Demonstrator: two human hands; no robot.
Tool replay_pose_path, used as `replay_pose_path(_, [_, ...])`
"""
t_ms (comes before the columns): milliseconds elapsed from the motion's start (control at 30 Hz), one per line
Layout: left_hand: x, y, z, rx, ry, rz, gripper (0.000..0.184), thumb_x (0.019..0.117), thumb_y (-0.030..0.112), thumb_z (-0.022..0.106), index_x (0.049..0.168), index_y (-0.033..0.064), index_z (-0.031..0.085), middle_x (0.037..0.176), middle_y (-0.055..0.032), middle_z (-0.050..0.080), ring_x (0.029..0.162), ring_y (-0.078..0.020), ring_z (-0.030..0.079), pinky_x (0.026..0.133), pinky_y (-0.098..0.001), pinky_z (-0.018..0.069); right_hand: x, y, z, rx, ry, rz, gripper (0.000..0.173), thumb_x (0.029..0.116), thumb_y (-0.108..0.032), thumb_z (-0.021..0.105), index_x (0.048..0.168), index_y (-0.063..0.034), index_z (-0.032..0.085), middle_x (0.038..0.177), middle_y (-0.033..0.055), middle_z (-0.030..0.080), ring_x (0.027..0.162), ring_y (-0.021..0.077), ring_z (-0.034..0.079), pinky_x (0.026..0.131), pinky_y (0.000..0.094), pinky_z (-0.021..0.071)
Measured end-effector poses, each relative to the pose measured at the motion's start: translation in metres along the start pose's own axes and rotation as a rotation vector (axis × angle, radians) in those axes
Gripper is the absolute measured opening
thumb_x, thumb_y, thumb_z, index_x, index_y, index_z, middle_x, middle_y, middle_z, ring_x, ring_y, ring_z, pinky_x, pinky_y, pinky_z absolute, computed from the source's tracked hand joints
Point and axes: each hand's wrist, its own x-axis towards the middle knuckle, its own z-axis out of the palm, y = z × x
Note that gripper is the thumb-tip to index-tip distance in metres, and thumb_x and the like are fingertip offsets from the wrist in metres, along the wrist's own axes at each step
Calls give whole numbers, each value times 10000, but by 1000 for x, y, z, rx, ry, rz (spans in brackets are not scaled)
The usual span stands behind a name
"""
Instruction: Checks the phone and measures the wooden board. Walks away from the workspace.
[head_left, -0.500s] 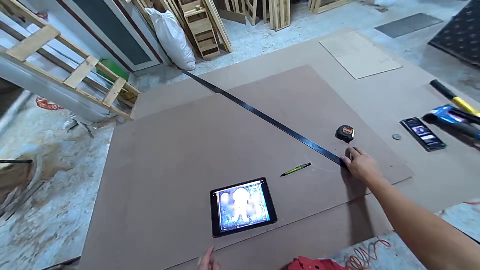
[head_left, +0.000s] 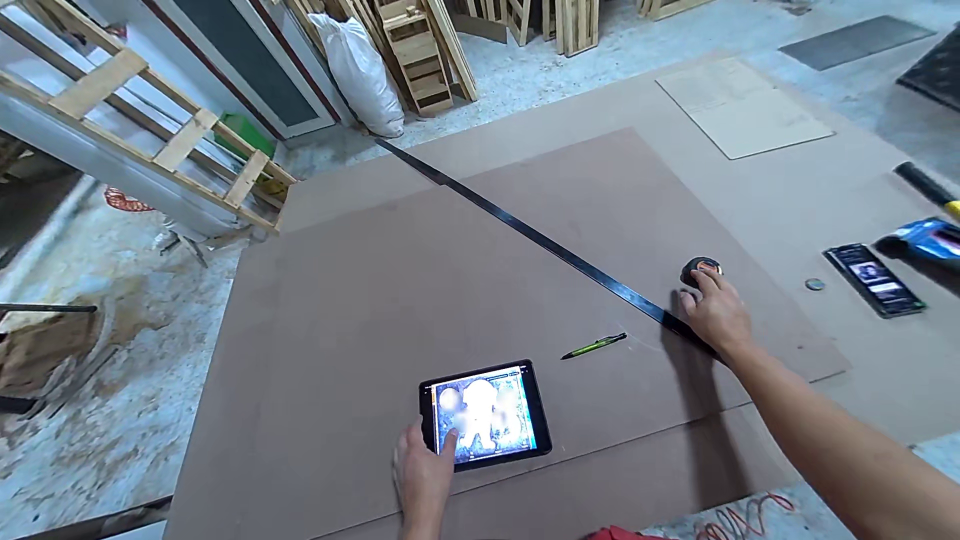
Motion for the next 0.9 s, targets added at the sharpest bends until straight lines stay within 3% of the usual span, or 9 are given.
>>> replay_pose_path(133, [5, 14, 23, 111, 40, -52, 1180, 673, 695, 845, 1580, 92, 392, 1638, -201, 331, 1500, -391, 337, 1196, -590, 313, 23, 8, -4, -43, -30, 21, 572, 982, -250, 642, 1492, -36, 499, 1575, 227, 429, 1405, 455, 465, 1083, 678, 422])
replay_pose_path(200, [8, 3, 28, 147, 85, -16, 1172, 720, 648, 828, 1604, 64, 327, 1686, -222, 209, 1555, -402, 219, 1247, -588, 212, 33, 11, -3, -82, -70, 14, 660, 976, -314, 651, 1543, -51, 439, 1636, 224, 338, 1471, 465, 372, 1132, 687, 362])
replay_pose_path(333, [8, -21, 10, 84, 199, -35, 907, 902, 419, 747, 1585, -6, 328, 1674, -254, 219, 1521, -447, 285, 1225, -602, 264, 51, 31, 14, -172, -185, -33, 743, 983, -456, 628, 1585, -91, 388, 1674, 204, 274, 1536, 450, 253, 1179, 679, 294])
replay_pose_path(467, [-6, -28, 7, 15, 155, -96, 887, 904, 424, 748, 1584, 18, 348, 1676, -236, 227, 1529, -438, 270, 1220, -605, 278, 59, 32, 7, -163, -156, -56, 593, 948, -292, 714, 1480, -90, 545, 1550, 217, 458, 1397, 483, 443, 1072, 684, 424])
replay_pose_path(567, [-12, -20, 15, -36, 147, -109, 878, 913, 461, 730, 1574, 12, 368, 1681, -228, 223, 1531, -422, 277, 1221, -593, 283, 63, 37, 1, -121, -156, 37, 555, 907, -209, 761, 1416, -63, 593, 1470, 278, 494, 1290, 530, 509, 978, 718, 467])
replay_pose_path(700, [-8, -4, 30, 27, 176, -78, 900, 869, 443, 776, 1559, 8, 394, 1669, -238, 246, 1522, -421, 296, 1226, -577, 277, 64, 49, -3, -57, -190, 140, 594, 890, -254, 805, 1404, -57, 583, 1427, 307, 515, 1218, 541, 561, 936, 715, 492])
replay_pose_path(767, [-12, 8, 38, 110, 182, 14, 1144, 707, 581, 869, 1568, 11, 375, 1670, -269, 213, 1534, -454, 243, 1239, -617, 208, 51, 50, -12, 20, -137, 139, 599, 891, -306, 802, 1401, -79, 587, 1412, 295, 530, 1199, 522, 581, 914, 726, 497])
replay_pose_path(833, [-17, 21, 44, 132, 190, 103, 1336, 596, 763, 823, 1604, 42, 323, 1684, -245, 198, 1551, -442, 205, 1244, -648, 149, 25, 44, -29, 182, -70, 143, 606, 915, -354, 780, 1421, -91, 575, 1394, 280, 550, 1207, 498, 582, 941, 730, 479])
replay_pose_path(900, [-19, 27, 42, -1, 224, 33, 1209, 723, 708, 782, 1590, 1, 323, 1667, -265, 228, 1544, -448, 219, 1249, -632, 173, -11, 38, -44, 430, -80, 184, 585, 939, -394, 749, 1420, -109, 577, 1303, 217, 626, 1116, 398, 644, 906, 655, 529])
